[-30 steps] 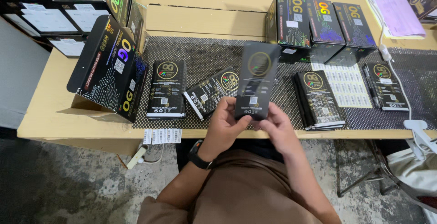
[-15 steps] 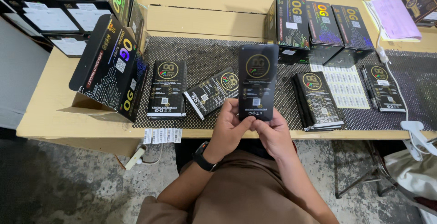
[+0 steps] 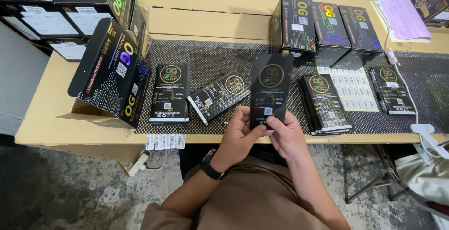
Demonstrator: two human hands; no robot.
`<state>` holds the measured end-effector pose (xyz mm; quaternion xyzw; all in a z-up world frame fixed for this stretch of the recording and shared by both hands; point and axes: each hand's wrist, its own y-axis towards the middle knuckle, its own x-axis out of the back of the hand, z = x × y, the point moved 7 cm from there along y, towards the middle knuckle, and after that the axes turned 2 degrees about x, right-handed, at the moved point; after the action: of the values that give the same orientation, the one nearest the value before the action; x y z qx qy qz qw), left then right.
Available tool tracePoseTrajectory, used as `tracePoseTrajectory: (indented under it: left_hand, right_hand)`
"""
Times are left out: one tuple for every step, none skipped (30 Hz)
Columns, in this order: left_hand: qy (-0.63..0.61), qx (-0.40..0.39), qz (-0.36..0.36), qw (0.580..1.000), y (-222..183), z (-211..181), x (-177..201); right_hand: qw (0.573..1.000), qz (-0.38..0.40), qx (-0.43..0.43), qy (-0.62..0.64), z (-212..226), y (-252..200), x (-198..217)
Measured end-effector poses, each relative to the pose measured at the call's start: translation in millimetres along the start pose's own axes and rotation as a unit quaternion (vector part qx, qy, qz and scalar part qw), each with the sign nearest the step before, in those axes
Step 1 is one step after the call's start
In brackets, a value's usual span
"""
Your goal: The person handles several smartphone screens one by one, turning them over and checking their front and back surfaces.
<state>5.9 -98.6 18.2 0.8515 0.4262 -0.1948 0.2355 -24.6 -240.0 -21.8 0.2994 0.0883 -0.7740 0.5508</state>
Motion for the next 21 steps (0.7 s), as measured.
tracePoseTrajectory:
  left_hand:
    - [0.0,0.001,0.004,1.0,0,-2,-3]
    - [0.0,0.001,0.007,1.0,-1,-4,-6]
    - [0.0,0.002,0.008,1.0,-1,-6,-8]
    - [0.006,0.004,0.009,1.0,-1,-8,-10]
    - [0.013,0.005,0.009,1.0,-1,-10,-12]
    - [0.013,0.005,0.01,1.0,-1,-11,-12]
    - [0.012,0.009,0.012,1.0,-1,-12,-12]
    - [0.011,0.012,0.014,1.0,-2,-12,-12]
    - [0.011,0.012,0.015,1.0,-2,-6,-8]
    - [0.011,0.012,0.014,1.0,-2,0,-4]
    - [0.011,0.011,0.014,1.0,-2,6,0]
    - [0.01,0.011,0.015,1.0,-1,6,0]
    - [0.005,0.011,0.015,1.0,0,7,1]
    - [0.0,0.012,0.015,1.0,0,7,1]
    - [0.0,0.011,0.015,1.0,1,7,2]
    - [-0.001,0.009,0.013,1.0,1,7,2]
    - [-0.001,0.008,0.013,1.0,1,7,3]
    - [-0.001,0.008,0.012,1.0,1,7,4]
    - [-0.002,0.015,0.006,1.0,1,9,6]
    - [-0.003,0.022,-0.001,1.0,1,11,7]
    - [-0.003,0.022,-0.001,1.0,2,9,6]
  right_hand:
    - [1.0,-0.002,0.003,-0.002,-2,2,6]
    - [1.0,-0.004,0.006,-0.005,-4,4,12]
    - [1.0,-0.005,0.007,-0.005,-2,4,12]
    - [1.0,-0.005,0.002,-0.006,-1,4,11]
    - [1.0,-0.005,-0.002,-0.008,1,4,10]
    - [1.0,-0.005,-0.002,-0.008,1,4,13]
    - [1.0,-0.008,-0.014,-0.001,-1,3,15]
    - [1.0,-0.01,-0.027,0.006,-3,3,18]
    - [1.0,-0.011,-0.026,0.006,1,3,13]
    - [0.999,-0.004,-0.039,0.025,4,2,8]
    - [0.998,0.003,-0.052,0.042,6,2,2]
    - [0.998,0.003,-0.051,0.042,8,2,1]
    - [0.996,0.013,-0.063,0.054,8,3,-3]
    - [0.995,0.022,-0.076,0.065,8,3,-6]
    - [0.995,0.023,-0.076,0.065,16,3,-17]
    - [0.992,0.03,-0.09,0.078,21,2,-29]
    - [0.99,0.035,-0.104,0.091,27,0,-40]
    - [0.99,0.035,-0.104,0.092,23,1,-34]
    - [0.992,0.04,-0.1,0.068,21,2,-28]
    - [0.994,0.044,-0.095,0.044,18,3,-21]
    - [0.994,0.044,-0.095,0.044,10,2,-13]
